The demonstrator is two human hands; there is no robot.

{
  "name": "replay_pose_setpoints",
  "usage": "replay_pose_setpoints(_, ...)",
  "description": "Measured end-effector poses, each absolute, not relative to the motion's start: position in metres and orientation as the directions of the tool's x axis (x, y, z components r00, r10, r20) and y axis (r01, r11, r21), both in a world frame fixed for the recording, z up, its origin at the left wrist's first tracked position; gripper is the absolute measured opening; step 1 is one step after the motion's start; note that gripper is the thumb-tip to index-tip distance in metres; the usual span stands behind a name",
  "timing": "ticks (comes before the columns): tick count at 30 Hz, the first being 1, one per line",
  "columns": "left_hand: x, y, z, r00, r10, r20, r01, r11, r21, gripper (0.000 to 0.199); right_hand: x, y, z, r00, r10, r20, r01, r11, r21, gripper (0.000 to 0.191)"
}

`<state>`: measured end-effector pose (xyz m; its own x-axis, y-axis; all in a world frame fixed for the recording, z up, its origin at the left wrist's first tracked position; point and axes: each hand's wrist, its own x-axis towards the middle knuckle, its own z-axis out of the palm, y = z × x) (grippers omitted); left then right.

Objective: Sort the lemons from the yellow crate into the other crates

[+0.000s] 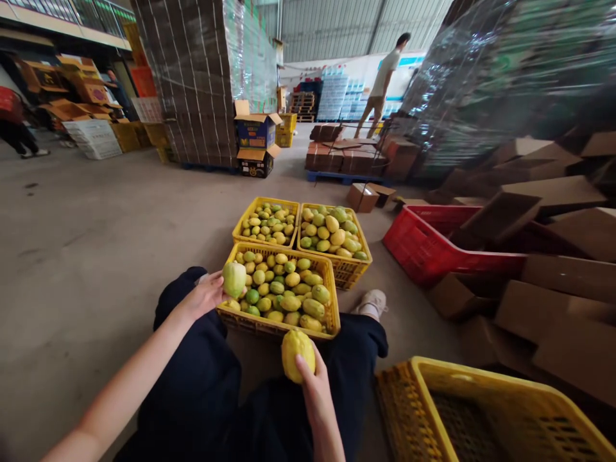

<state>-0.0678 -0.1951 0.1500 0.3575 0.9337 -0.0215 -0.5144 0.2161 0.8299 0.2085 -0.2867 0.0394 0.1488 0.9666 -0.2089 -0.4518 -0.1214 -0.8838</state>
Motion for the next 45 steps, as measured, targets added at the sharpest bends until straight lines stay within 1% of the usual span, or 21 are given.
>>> replay_pose_setpoints(2,-0.067,-0.197,0.147,0.36,0.932,-0.04,-0.564,0.251,0.787,0.045,0.198,-0.281,0.044,0.154,0.961,-0.228,-0.459,-0.135,-0.878,0.058)
replay_pose_setpoints(4,-0.064,-0.195,0.143,0.365,0.928,-0.08,-0.606,0.302,0.736,0.039,0.187,-0.27,0.056,0.147,0.96,-0.238,-0.477,-0.142,-0.868,0.056)
replay_pose_setpoints(6,-0.062,-0.191,0.141,0.378,0.917,-0.128,-0.636,0.358,0.684,0.037,0.176,-0.256,0.071,0.144,0.957,-0.253,-0.512,-0.147,-0.846,0.054)
replay_pose_setpoints(10,-0.057,-0.184,0.141,0.384,0.896,-0.223,-0.675,0.437,0.594,0.038,0.16,-0.232,0.097,0.135,0.96,-0.244,-0.582,-0.122,-0.804,0.062)
replay_pose_setpoints(13,-0.055,-0.181,0.144,0.354,0.887,-0.295,-0.697,0.461,0.549,0.033,0.156,-0.22,0.112,0.047,0.986,-0.162,-0.572,-0.106,-0.814,0.054)
replay_pose_setpoints(15,-0.052,-0.178,0.146,0.312,0.885,-0.346,-0.709,0.459,0.535,0.027,0.156,-0.213,0.122,0.027,0.989,-0.148,-0.572,-0.106,-0.814,0.047)
replay_pose_setpoints(17,-0.049,-0.171,0.148,0.264,0.876,-0.403,-0.722,0.456,0.52,0.023,0.158,-0.204,0.131,0.063,0.978,-0.2,-0.602,-0.123,-0.789,0.041)
replay_pose_setpoints(20,-0.041,-0.154,0.151,0.244,0.855,-0.459,-0.731,0.473,0.492,0.027,0.165,-0.183,0.141,0.074,0.954,-0.289,-0.663,-0.169,-0.729,0.035)
replay_pose_setpoints(22,-0.035,-0.137,0.151,0.267,0.846,-0.462,-0.727,0.491,0.48,0.03,0.172,-0.165,0.141,0.02,0.956,-0.294,-0.679,-0.203,-0.705,0.03)
replay_pose_setpoints(26,-0.024,-0.099,0.147,0.291,0.836,-0.464,-0.729,0.508,0.458,0.033,0.181,-0.124,0.133,-0.069,0.967,-0.247,-0.704,-0.222,-0.674,0.022)
replay_pose_setpoints(29,-0.016,-0.069,0.141,0.303,0.835,-0.458,-0.775,0.496,0.392,0.03,0.179,-0.092,0.128,-0.087,0.964,-0.253,-0.718,-0.236,-0.655,0.021)
replay_pose_setpoints(33,-0.007,-0.037,0.124,0.233,0.841,-0.488,-0.869,0.405,0.285,0.021,0.171,-0.054,0.118,-0.113,0.933,-0.342,-0.694,-0.321,-0.645,0.022)
replay_pose_setpoints(35,-0.003,-0.028,0.112,0.203,0.837,-0.508,-0.892,0.372,0.257,0.017,0.169,-0.04,0.107,-0.134,0.905,-0.403,-0.676,-0.381,-0.631,0.023)
replay_pose_setpoints(38,0.004,-0.026,0.097,0.198,0.844,-0.499,-0.908,0.35,0.231,0.014,0.168,-0.031,0.09,-0.126,0.877,-0.464,-0.674,-0.419,-0.608,0.021)
replay_pose_setpoints(40,0.008,-0.03,0.093,0.224,0.858,-0.462,-0.9,0.364,0.24,0.017,0.168,-0.03,0.083,-0.108,0.88,-0.462,-0.661,-0.41,-0.628,0.022)
replay_pose_setpoints(41,0.01,-0.032,0.093,0.252,0.864,-0.435,-0.886,0.387,0.255,0.022,0.167,-0.031,0.081,-0.082,0.897,-0.434,-0.639,-0.382,-0.668,0.024)
replay_pose_setpoints(42,0.011,-0.034,0.093,0.285,0.868,-0.406,-0.868,0.414,0.274,0.028,0.166,-0.032,0.081,-0.032,0.924,-0.382,-0.596,-0.325,-0.735,0.026)
replay_pose_setpoints(43,0.013,-0.036,0.093,0.317,0.87,-0.376,-0.849,0.438,0.296,0.035,0.165,-0.034,0.081,0.038,0.953,-0.302,-0.527,-0.238,-0.816,0.027)
replay_pose_setpoints(45,0.016,-0.039,0.092,0.385,0.864,-0.326,-0.807,0.486,0.335,0.045,0.161,-0.036,0.083,0.191,0.977,-0.096,-0.306,-0.034,-0.952,0.029)
